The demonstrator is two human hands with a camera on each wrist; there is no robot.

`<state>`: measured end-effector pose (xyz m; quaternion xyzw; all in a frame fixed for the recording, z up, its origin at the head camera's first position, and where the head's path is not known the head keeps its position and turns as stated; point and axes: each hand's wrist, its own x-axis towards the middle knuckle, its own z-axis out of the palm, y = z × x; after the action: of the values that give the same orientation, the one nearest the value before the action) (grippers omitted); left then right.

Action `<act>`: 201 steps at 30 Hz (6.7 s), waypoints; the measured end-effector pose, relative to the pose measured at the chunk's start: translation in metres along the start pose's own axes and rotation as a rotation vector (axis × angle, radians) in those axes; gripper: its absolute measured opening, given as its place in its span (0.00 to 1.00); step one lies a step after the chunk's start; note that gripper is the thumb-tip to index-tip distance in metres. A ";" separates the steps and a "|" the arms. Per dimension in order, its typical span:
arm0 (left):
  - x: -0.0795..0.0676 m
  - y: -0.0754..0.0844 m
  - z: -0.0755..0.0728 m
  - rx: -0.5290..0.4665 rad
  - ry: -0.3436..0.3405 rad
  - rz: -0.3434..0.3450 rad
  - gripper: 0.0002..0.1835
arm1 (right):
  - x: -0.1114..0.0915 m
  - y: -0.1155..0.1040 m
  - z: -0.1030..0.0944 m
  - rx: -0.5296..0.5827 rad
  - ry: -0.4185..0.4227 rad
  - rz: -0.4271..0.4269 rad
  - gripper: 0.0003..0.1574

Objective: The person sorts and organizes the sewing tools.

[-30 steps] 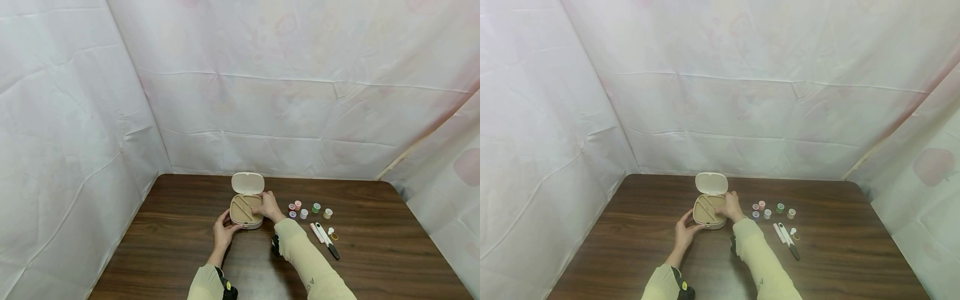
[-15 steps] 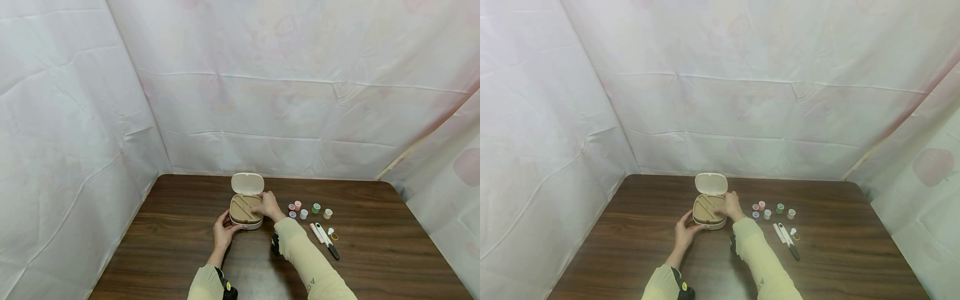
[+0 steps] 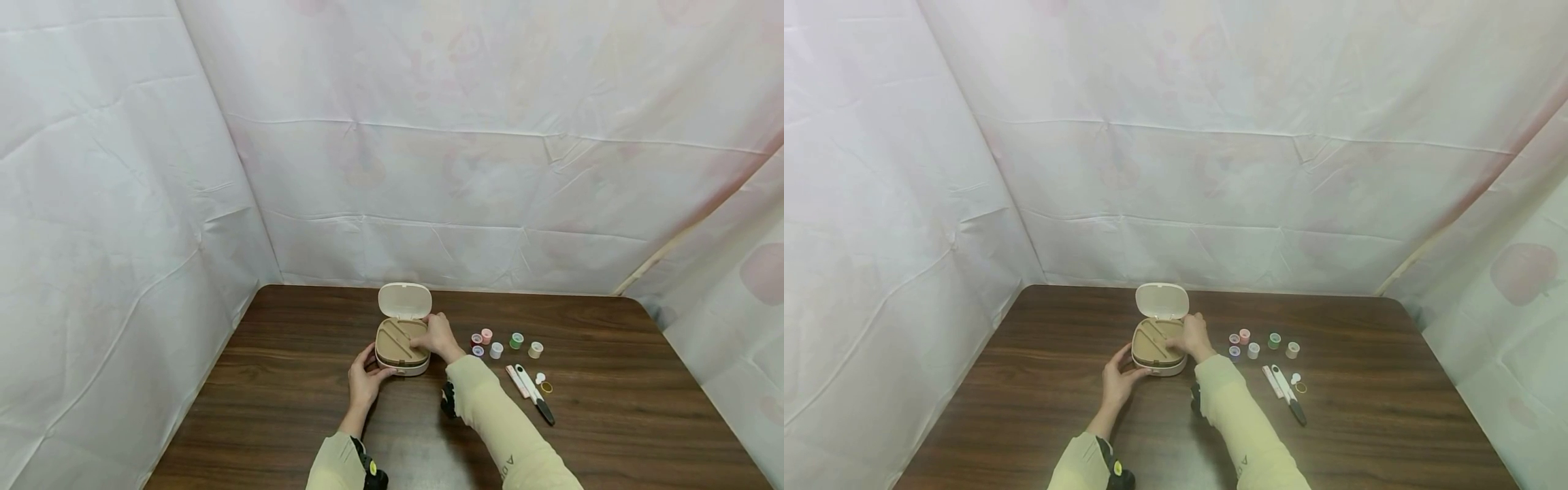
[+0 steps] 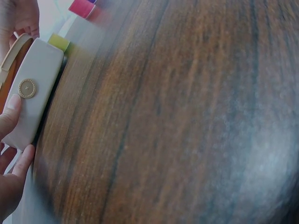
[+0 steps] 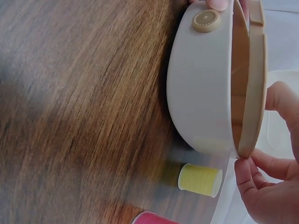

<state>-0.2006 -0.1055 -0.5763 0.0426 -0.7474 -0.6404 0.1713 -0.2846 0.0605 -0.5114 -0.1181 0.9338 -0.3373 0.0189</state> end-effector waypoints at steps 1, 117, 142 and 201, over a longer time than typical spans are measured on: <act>0.000 0.000 0.000 0.002 0.000 0.001 0.38 | 0.000 -0.001 0.000 0.002 0.001 0.006 0.32; -0.002 -0.003 -0.002 -0.045 0.037 0.014 0.36 | -0.135 0.055 -0.015 0.086 0.183 0.159 0.36; -0.006 0.023 -0.004 -0.132 0.002 0.009 0.34 | -0.131 0.067 -0.030 0.125 0.252 0.069 0.29; -0.009 0.027 -0.004 -0.137 0.015 -0.007 0.34 | -0.100 0.170 -0.097 0.079 0.608 0.282 0.20</act>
<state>-0.1869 -0.1020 -0.5516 0.0385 -0.7002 -0.6905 0.1772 -0.2335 0.2714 -0.5493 0.1190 0.8901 -0.3869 -0.2094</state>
